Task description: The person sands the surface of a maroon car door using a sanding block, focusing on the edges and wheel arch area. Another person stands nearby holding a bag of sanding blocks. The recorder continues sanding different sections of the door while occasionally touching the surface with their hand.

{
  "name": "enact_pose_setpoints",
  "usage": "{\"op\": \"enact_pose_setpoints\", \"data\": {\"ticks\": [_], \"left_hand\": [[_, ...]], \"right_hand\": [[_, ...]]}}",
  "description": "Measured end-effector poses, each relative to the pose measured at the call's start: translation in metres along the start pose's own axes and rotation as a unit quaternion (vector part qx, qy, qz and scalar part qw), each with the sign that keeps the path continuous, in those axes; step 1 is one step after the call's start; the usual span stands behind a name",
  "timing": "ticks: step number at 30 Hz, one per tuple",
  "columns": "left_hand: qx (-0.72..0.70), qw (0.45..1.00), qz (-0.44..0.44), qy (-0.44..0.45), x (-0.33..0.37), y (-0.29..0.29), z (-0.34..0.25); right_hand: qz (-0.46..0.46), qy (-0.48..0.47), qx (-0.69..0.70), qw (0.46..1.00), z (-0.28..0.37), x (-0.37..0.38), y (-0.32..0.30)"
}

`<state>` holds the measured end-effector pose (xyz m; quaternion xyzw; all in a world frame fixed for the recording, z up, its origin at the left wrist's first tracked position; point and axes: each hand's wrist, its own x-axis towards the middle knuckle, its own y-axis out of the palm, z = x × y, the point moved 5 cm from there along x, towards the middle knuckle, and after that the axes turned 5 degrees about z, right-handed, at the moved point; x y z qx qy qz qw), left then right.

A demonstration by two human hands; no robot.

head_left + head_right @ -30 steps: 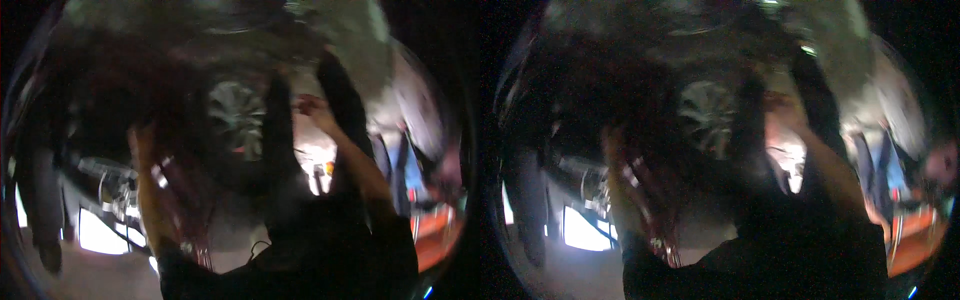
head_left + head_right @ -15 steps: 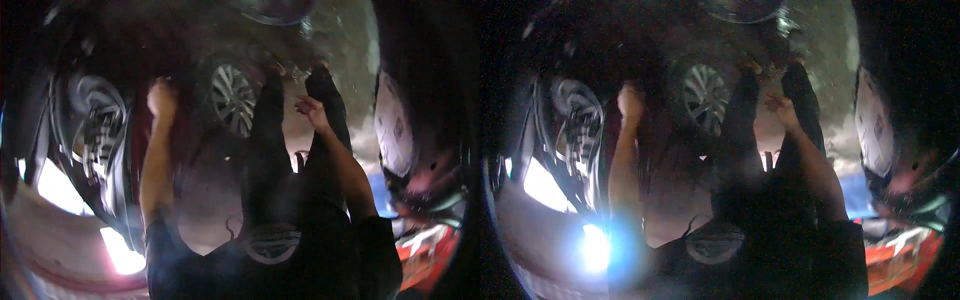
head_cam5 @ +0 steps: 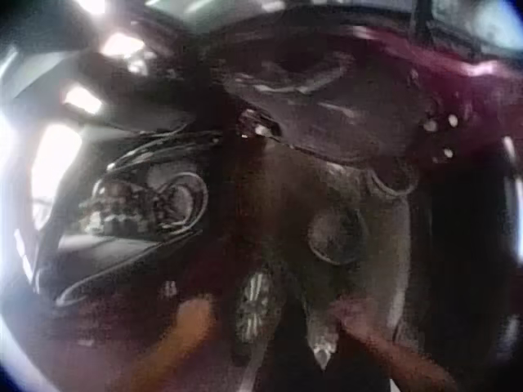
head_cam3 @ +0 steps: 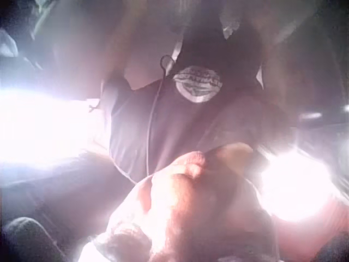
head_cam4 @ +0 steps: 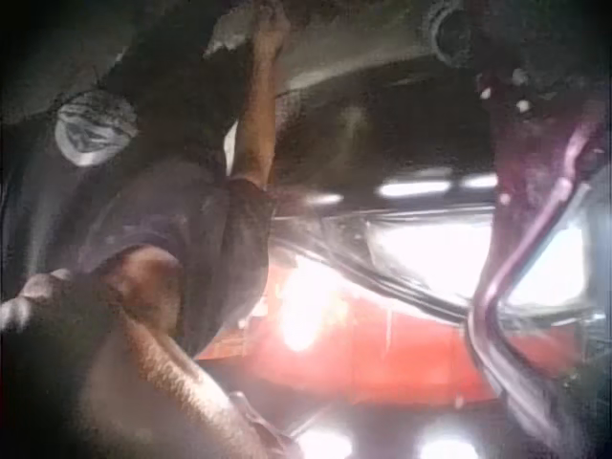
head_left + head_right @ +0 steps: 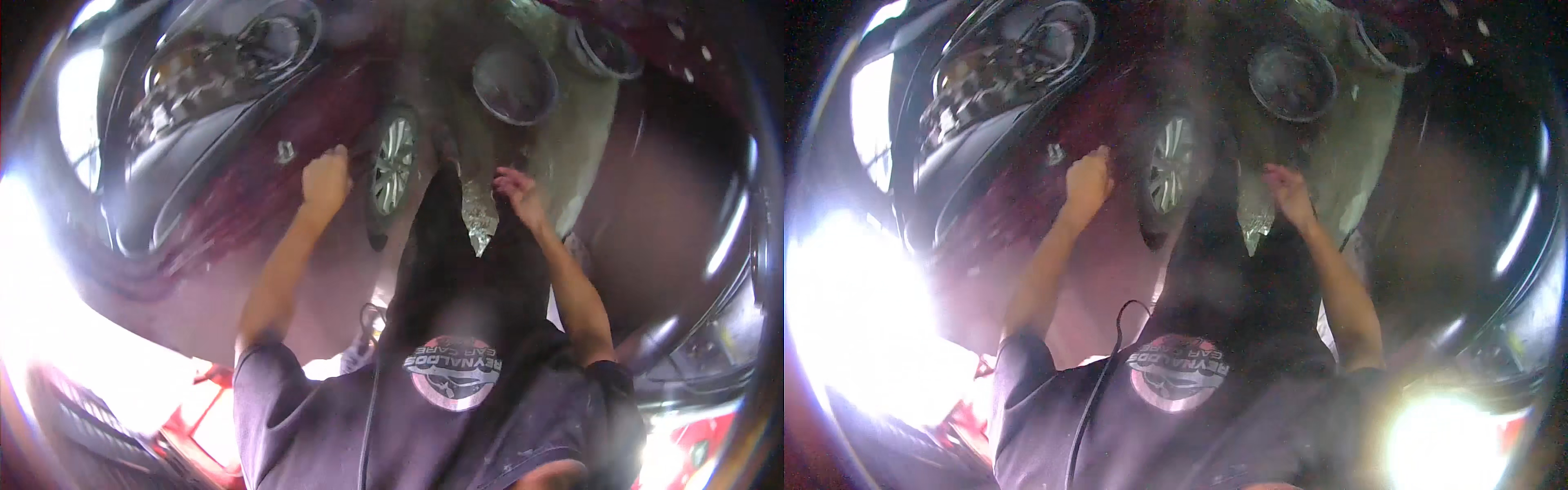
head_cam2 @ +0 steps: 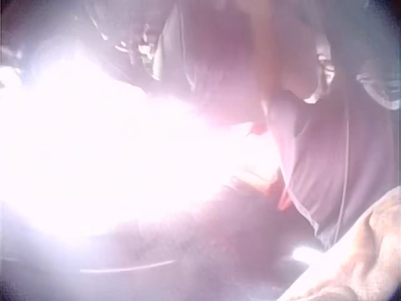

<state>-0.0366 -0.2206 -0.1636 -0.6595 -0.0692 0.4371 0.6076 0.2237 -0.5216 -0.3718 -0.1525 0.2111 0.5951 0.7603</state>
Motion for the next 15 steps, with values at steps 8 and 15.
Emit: {"op": "enact_pose_setpoints", "data": {"ticks": [8, 15], "left_hand": [[-0.224, 0.95, -0.193, -0.103, -0.09, 0.001, -0.155], [-0.402, 0.902, -0.1, -0.12, -0.132, 0.015, -0.221]], "right_hand": [[0.31, 0.122, 0.243, 0.911, 0.166, -0.038, 0.128], [0.241, 0.126, 0.082, 0.959, 0.134, -0.022, 0.081]]}}
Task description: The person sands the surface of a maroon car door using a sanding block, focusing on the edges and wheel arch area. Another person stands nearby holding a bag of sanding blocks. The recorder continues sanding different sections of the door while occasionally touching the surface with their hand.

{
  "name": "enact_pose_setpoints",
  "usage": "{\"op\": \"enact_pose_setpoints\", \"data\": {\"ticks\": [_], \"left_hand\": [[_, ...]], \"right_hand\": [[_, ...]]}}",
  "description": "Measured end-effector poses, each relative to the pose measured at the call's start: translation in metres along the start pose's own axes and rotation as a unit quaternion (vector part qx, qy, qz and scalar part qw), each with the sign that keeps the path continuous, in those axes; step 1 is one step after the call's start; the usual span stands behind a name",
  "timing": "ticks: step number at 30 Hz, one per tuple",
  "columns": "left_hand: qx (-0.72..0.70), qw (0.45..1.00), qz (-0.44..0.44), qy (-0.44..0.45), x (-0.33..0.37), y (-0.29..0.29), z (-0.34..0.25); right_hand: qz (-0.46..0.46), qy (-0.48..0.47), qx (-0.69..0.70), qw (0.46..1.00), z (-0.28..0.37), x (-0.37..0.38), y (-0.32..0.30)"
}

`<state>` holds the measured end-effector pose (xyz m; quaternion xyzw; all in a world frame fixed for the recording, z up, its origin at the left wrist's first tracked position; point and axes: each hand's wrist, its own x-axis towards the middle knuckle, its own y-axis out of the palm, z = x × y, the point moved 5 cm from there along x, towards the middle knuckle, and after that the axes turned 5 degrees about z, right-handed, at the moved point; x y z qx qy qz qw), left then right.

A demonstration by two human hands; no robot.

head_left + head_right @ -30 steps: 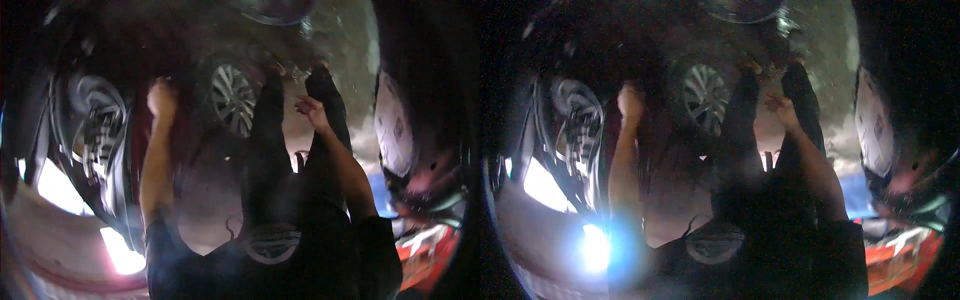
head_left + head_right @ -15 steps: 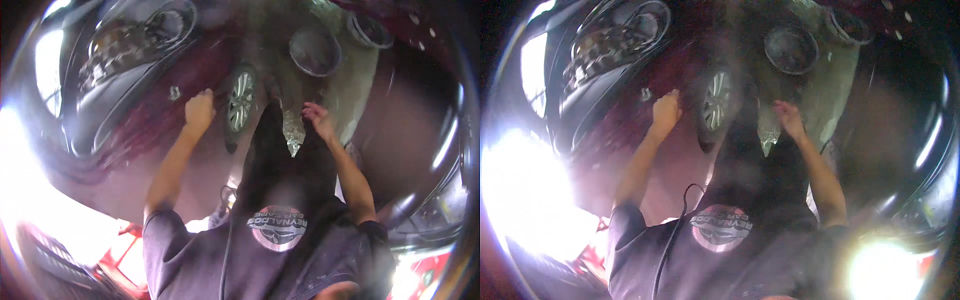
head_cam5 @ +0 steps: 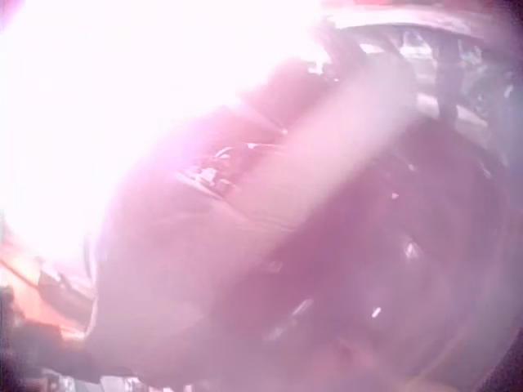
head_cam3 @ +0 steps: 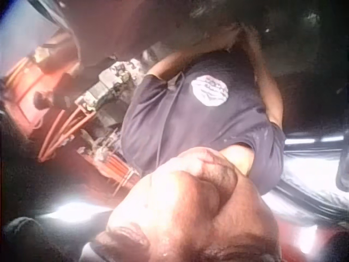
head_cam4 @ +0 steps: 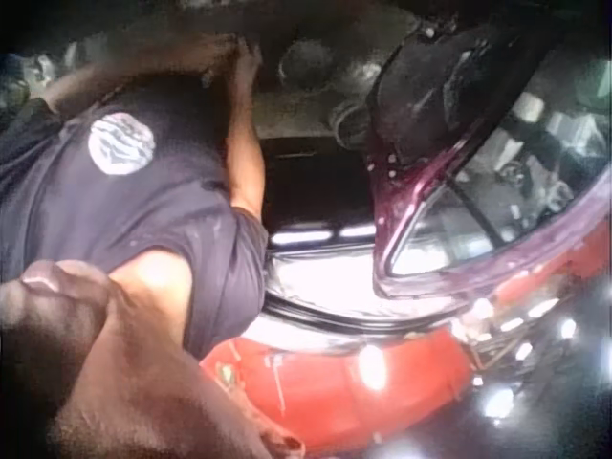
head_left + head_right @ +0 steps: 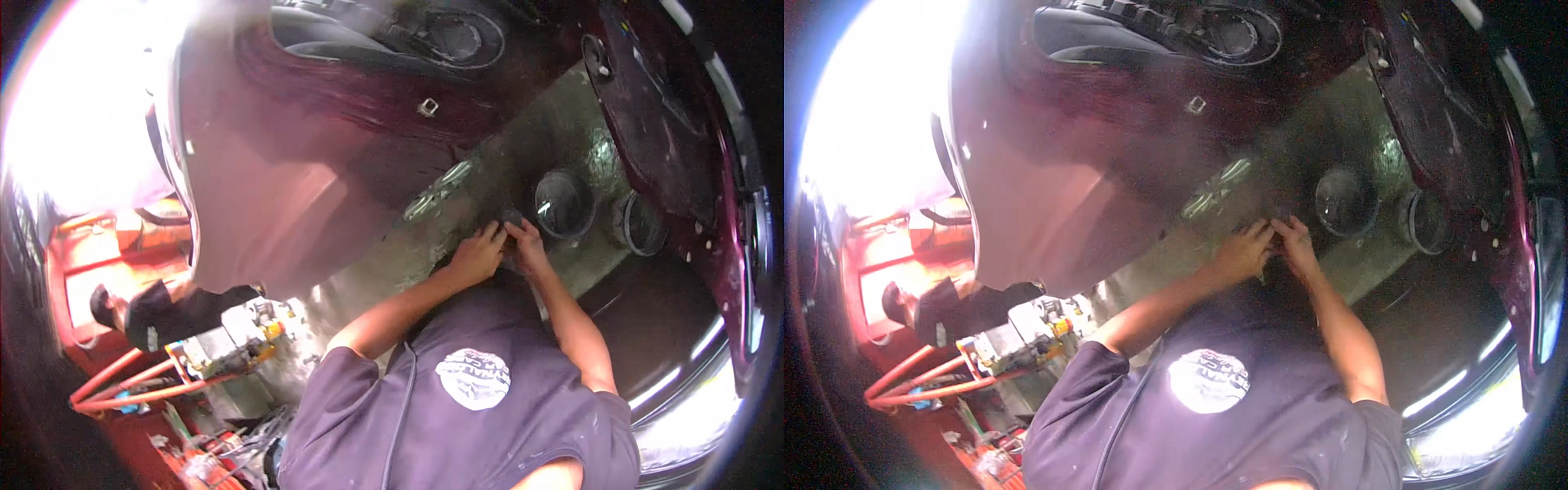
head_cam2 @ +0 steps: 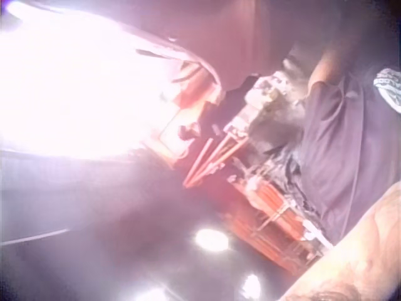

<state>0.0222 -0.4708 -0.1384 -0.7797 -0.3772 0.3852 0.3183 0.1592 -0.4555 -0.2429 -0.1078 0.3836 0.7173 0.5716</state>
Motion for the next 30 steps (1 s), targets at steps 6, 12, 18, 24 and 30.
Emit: {"op": "enact_pose_setpoints", "data": {"ticks": [6, 12, 18, 24, 30], "left_hand": [[-0.115, 0.99, 0.086, -0.014, -0.057, -0.005, 0.042], [-0.088, 0.978, -0.185, -0.037, -0.102, -0.001, 0.162], [-0.136, 0.897, -0.417, 0.047, -0.142, -0.163, 0.166], [0.011, 0.801, -0.578, 0.156, -0.2, -0.29, 0.155], [0.111, 0.66, -0.703, 0.239, -0.22, -0.403, 0.147]], "right_hand": [[-0.138, 0.025, -0.474, 0.87, -0.065, 0.022, -0.094], [-0.134, -0.03, -0.595, 0.792, -0.172, 0.0, -0.217], [-0.146, -0.105, -0.631, 0.755, -0.158, 0.014, -0.346], [-0.121, -0.199, -0.528, 0.817, -0.102, 0.1, -0.132], [-0.097, -0.287, -0.595, 0.745, -0.047, 0.094, -0.04]]}}
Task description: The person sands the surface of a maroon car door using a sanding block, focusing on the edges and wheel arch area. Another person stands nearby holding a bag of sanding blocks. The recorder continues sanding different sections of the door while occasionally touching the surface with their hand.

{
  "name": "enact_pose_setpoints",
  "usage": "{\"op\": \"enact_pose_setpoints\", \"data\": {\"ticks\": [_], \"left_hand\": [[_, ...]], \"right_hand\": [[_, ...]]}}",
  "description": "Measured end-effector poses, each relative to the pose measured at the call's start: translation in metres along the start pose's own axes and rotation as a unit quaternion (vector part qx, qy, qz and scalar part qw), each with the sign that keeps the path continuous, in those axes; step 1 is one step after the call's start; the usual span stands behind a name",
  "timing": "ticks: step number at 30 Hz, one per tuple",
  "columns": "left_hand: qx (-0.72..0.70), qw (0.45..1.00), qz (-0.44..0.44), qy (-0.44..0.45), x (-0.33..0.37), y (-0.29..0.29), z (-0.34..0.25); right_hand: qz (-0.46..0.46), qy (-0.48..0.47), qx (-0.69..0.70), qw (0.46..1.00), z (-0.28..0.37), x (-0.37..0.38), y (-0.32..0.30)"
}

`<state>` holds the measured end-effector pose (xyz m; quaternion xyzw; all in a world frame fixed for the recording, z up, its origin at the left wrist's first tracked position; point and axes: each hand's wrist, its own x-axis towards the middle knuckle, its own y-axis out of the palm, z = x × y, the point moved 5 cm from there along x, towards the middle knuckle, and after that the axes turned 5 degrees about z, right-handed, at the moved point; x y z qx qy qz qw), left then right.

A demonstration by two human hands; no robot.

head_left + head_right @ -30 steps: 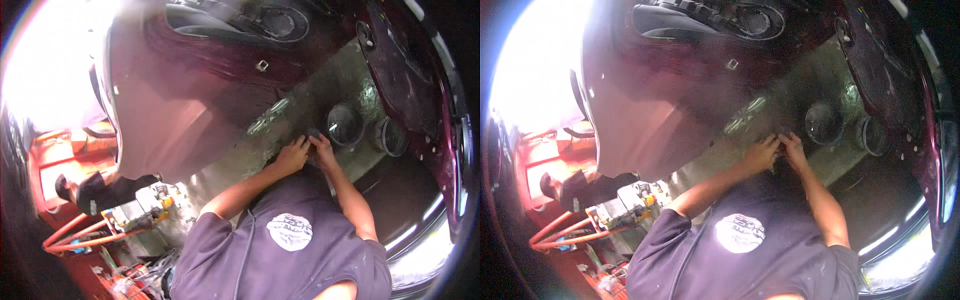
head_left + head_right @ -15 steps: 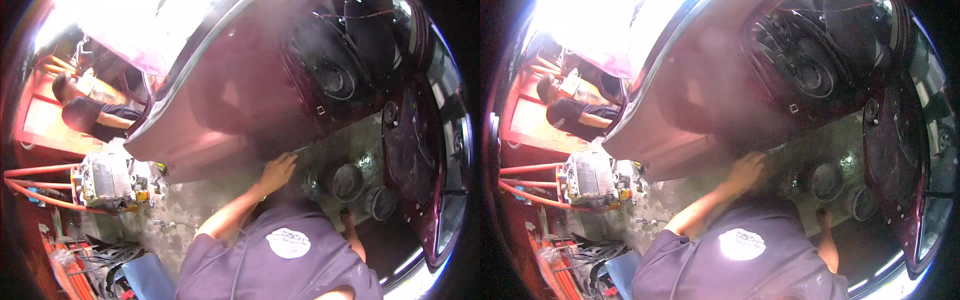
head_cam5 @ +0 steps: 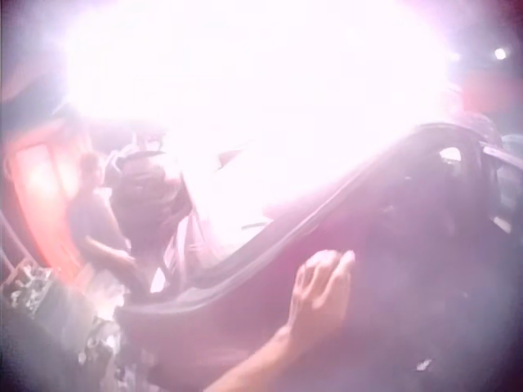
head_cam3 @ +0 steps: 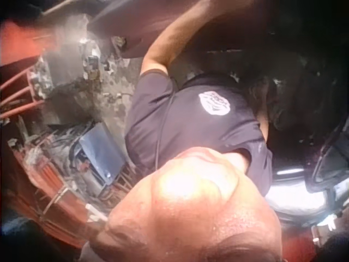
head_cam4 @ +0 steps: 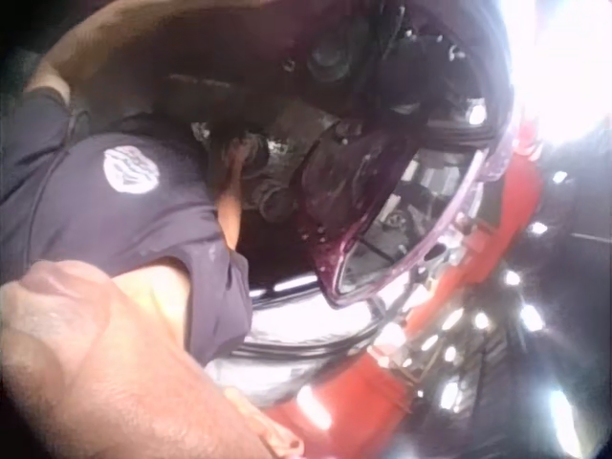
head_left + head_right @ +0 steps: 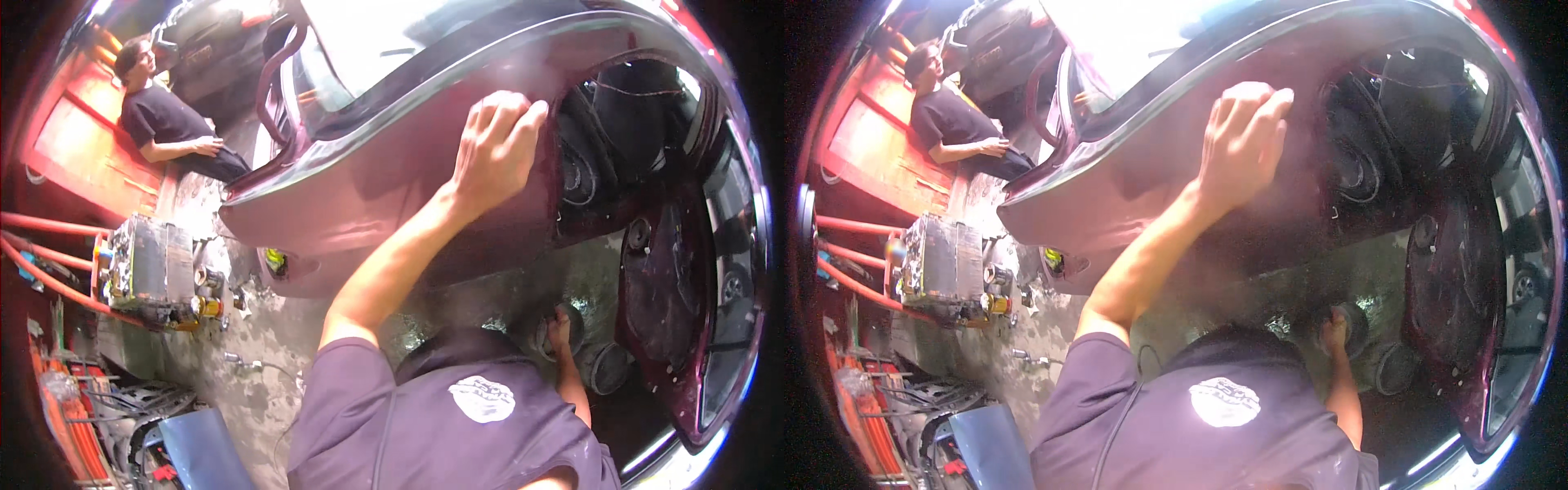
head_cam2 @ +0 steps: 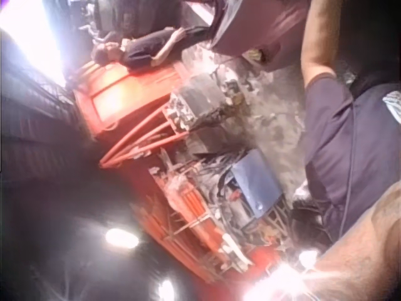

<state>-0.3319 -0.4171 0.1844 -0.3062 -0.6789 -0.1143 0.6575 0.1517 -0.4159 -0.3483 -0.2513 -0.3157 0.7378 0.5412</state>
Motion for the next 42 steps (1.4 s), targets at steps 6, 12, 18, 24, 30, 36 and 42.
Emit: {"op": "enact_pose_setpoints", "data": {"ticks": [6, 12, 18, 24, 30, 36, 42], "left_hand": [[0.153, 0.988, -0.011, -0.002, 0.039, -0.005, 0.077], [0.227, 0.973, -0.012, -0.036, 0.022, 0.031, 0.116], [0.258, 0.965, 0.003, -0.048, 0.015, 0.023, 0.129], [0.25, 0.967, 0.004, -0.042, 0.021, 0.045, 0.12], [0.288, 0.957, 0.015, -0.039, 0.011, 0.024, 0.125], [0.291, 0.956, 0.016, -0.025, 0.016, 0.027, 0.121], [0.299, 0.953, 0.027, -0.03, 0.009, 0.018, 0.124]], "right_hand": [[0.097, 0.069, -0.04, 0.992, 0.022, -0.009, 0.0], [0.141, 0.11, -0.108, 0.978, -0.079, -0.077, -0.03], [0.172, 0.029, -0.158, 0.972, -0.107, -0.065, 0.001], [0.09, -0.145, -0.212, 0.962, -0.081, -0.029, -0.006], [0.17, -0.079, -0.061, 0.98, 0.012, 0.018, 0.023], [0.167, -0.029, -0.155, 0.973, -0.024, -0.003, 0.024], [0.141, 0.123, 0.022, 0.982, -0.073, -0.06, 0.019]]}}
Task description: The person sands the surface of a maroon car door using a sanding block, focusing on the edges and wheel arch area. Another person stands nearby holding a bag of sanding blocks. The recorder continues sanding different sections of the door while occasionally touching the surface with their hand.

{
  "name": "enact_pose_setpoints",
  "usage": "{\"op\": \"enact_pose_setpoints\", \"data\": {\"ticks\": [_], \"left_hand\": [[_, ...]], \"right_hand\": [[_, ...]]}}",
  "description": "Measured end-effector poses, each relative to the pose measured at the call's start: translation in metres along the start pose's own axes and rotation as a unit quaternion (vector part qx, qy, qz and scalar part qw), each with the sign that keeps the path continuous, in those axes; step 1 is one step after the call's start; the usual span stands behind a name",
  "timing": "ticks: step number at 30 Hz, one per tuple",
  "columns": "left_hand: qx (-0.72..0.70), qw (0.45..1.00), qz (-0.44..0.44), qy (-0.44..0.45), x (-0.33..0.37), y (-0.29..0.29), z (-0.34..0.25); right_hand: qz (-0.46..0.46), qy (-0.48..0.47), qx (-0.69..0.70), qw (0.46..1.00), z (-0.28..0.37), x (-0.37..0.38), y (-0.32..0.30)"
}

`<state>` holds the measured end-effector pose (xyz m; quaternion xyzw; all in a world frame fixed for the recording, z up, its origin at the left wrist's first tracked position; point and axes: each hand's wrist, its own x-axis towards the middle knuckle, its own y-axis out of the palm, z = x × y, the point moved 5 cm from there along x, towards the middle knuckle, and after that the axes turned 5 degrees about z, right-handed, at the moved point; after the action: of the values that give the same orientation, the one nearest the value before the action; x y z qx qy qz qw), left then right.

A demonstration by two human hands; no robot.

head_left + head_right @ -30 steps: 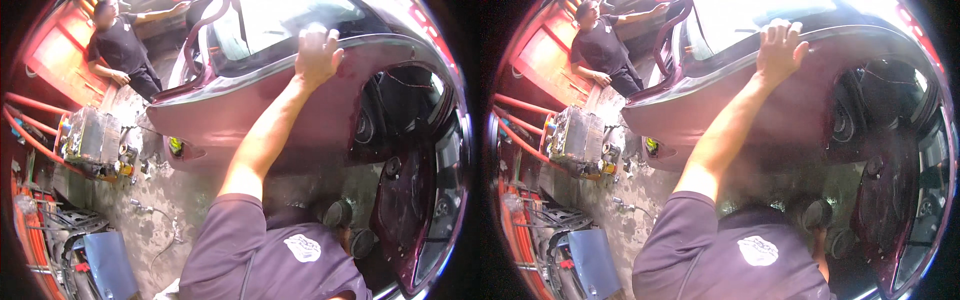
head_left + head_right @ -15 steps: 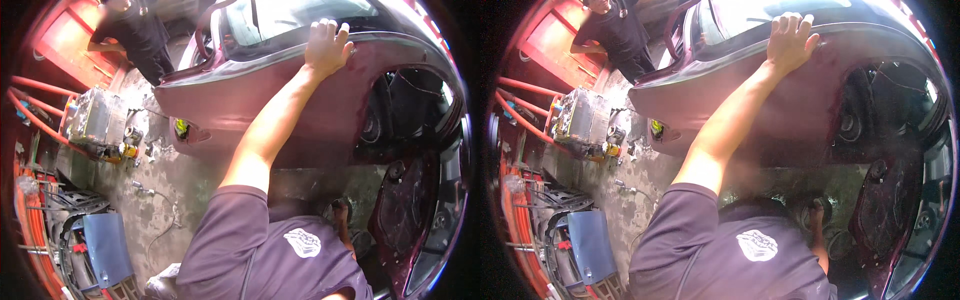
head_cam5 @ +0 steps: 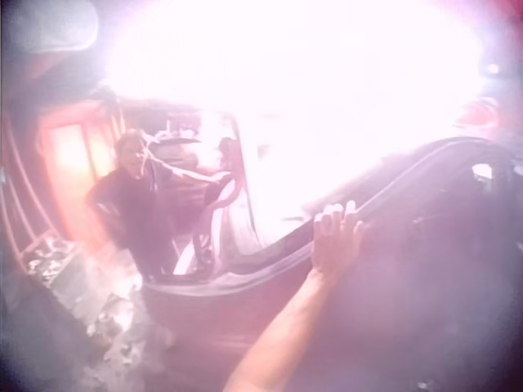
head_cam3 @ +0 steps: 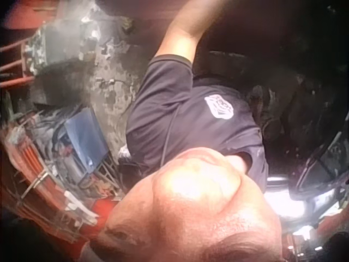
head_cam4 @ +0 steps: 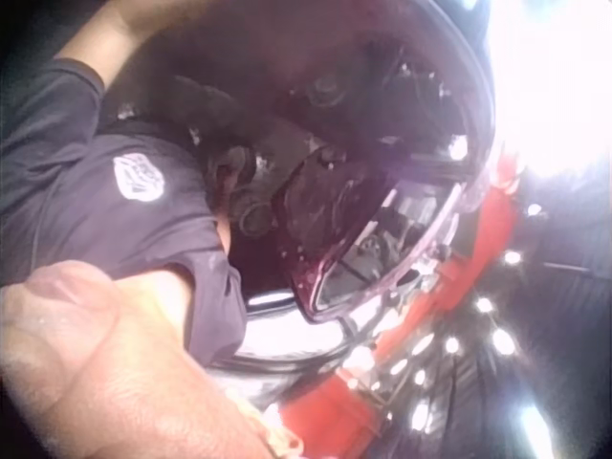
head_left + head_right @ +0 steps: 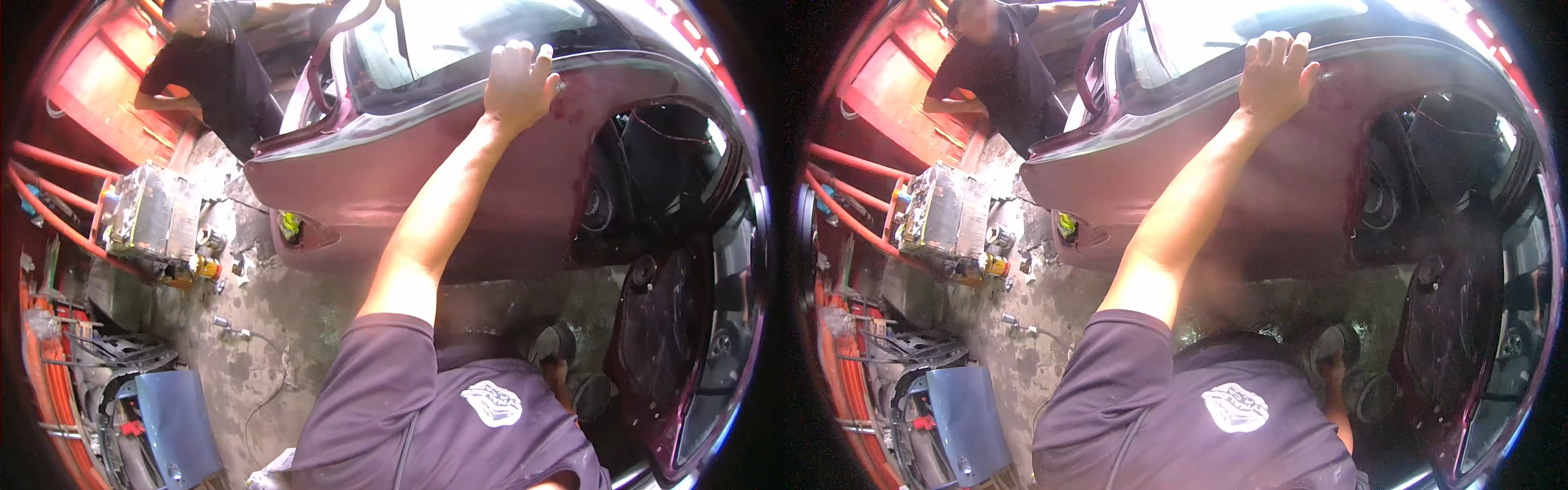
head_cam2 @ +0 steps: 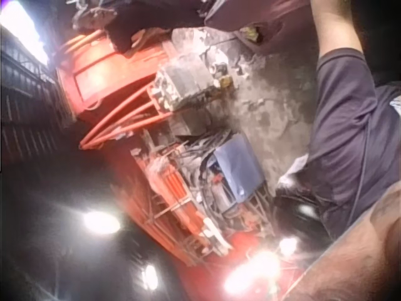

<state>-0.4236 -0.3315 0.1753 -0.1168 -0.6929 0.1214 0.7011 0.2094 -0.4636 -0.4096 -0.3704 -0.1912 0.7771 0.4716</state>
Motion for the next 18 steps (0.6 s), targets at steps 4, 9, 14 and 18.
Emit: {"op": "enact_pose_setpoints", "data": {"ticks": [4, 9, 14, 18], "left_hand": [[-0.054, 0.998, -0.013, -0.001, 0.008, 0.011, -0.016], [-0.06, 0.998, -0.011, -0.027, 0.008, 0.013, -0.017], [-0.027, 0.999, 0.013, -0.018, 0.004, 0.005, -0.005], [-0.04, 0.999, 0.01, -0.024, 0.009, 0.011, -0.015]], "right_hand": [[-0.034, 0.004, -0.124, 0.992, -0.021, -0.03, -0.029], [0.022, -0.111, -0.184, 0.976, -0.009, -0.045, -0.046], [-0.057, 0.003, 0.124, 0.991, 0.058, -0.056, -0.026], [-0.039, 0.034, -0.077, 0.996, 0.035, -0.062, -0.044]]}}
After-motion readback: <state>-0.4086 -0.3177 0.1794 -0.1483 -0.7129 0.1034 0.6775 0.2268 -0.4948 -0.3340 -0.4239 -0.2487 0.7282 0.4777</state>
